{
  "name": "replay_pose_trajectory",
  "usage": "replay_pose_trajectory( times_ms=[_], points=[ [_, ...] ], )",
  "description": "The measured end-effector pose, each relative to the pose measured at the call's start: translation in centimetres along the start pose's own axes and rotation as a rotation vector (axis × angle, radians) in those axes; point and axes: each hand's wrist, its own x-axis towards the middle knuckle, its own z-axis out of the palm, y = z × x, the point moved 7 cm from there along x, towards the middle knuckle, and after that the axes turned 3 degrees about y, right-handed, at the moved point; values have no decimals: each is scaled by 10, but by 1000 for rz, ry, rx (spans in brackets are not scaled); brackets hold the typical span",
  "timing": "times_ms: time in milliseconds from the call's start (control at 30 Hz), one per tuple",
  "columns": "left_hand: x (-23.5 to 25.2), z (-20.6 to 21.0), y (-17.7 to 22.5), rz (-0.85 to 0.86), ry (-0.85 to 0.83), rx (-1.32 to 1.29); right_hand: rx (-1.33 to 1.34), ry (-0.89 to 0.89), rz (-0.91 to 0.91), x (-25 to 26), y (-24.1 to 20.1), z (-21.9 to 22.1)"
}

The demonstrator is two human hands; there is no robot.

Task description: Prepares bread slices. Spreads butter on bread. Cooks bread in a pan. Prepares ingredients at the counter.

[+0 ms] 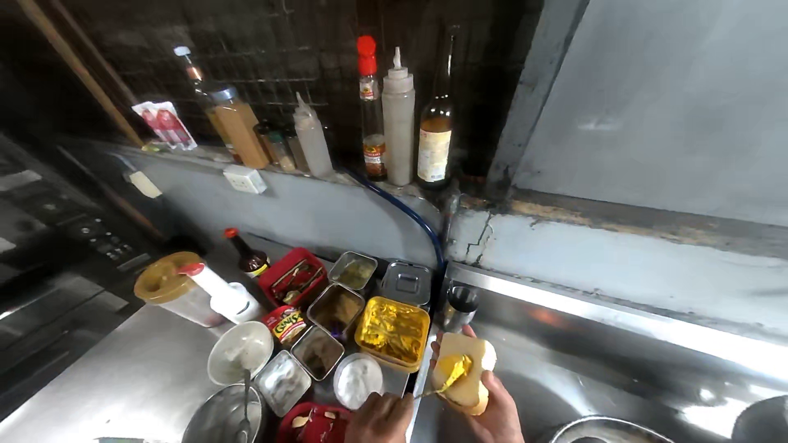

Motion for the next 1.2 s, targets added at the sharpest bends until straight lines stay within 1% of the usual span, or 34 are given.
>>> replay_pose_trajectory(
  times_ms=[133, 167, 200, 233, 267, 300, 367, 433, 500, 600, 667, 733, 800, 900, 933, 1033, 1133, 1200],
  points=[
    [-12, -15, 13, -100, -39, -292, -10, 24, 0, -23, -12, 13],
    [-13, -20, 14, -114, -17, -327, 16, 10, -11, -29, -14, 18],
    [-12, -25, 13, -121, 18, -326, 65, -49, -13, -33, -15, 25],
    [-11, -31, 11, -123, 55, -298, 129, -129, -14, -37, -17, 31],
    [-10, -36, 8, -116, 90, -245, 164, -157, -24, -42, -18, 36],
    [-10, -40, 7, -94, 128, -177, 165, -127, -38, -48, -19, 39],
    [-13, -44, 13, -27, 175, -49, 105, -177, -44, -57, -24, 53],
    [-22, -48, 26, 14, 173, 0, 35, -153, -61, -61, -26, 60],
    [-32, -53, 39, 35, 173, -26, 14, -206, -86, -60, -31, 68],
    [-45, -61, 54, 63, 162, -139, 14, -233, -97, -66, -37, 75],
    [-49, -71, 59, 57, 162, -247, 10, -270, -86, -72, -39, 81],
    [-49, -85, 58, 44, 187, -283, 23, -306, -66, -80, -39, 91],
    [-46, -98, 50, 30, 249, -198, 29, -303, -53, -93, -37, 97],
    [-49, -108, 42, 66, 330, 1, 39, -185, -62, -120, -37, 113],
    [-54, -111, 43, 84, 337, 31, 57, -191, -48, -125, -35, 119],
    [-67, -124, 54, 137, 348, 64, 105, -199, -8, -132, -29, 136],
    [-80, -134, 64, 176, 374, 59, 149, -292, 34, -135, -24, 149],
    [-88, -141, 69, 197, 393, 51, 151, -281, 40, -140, -23, 154]
  ],
)
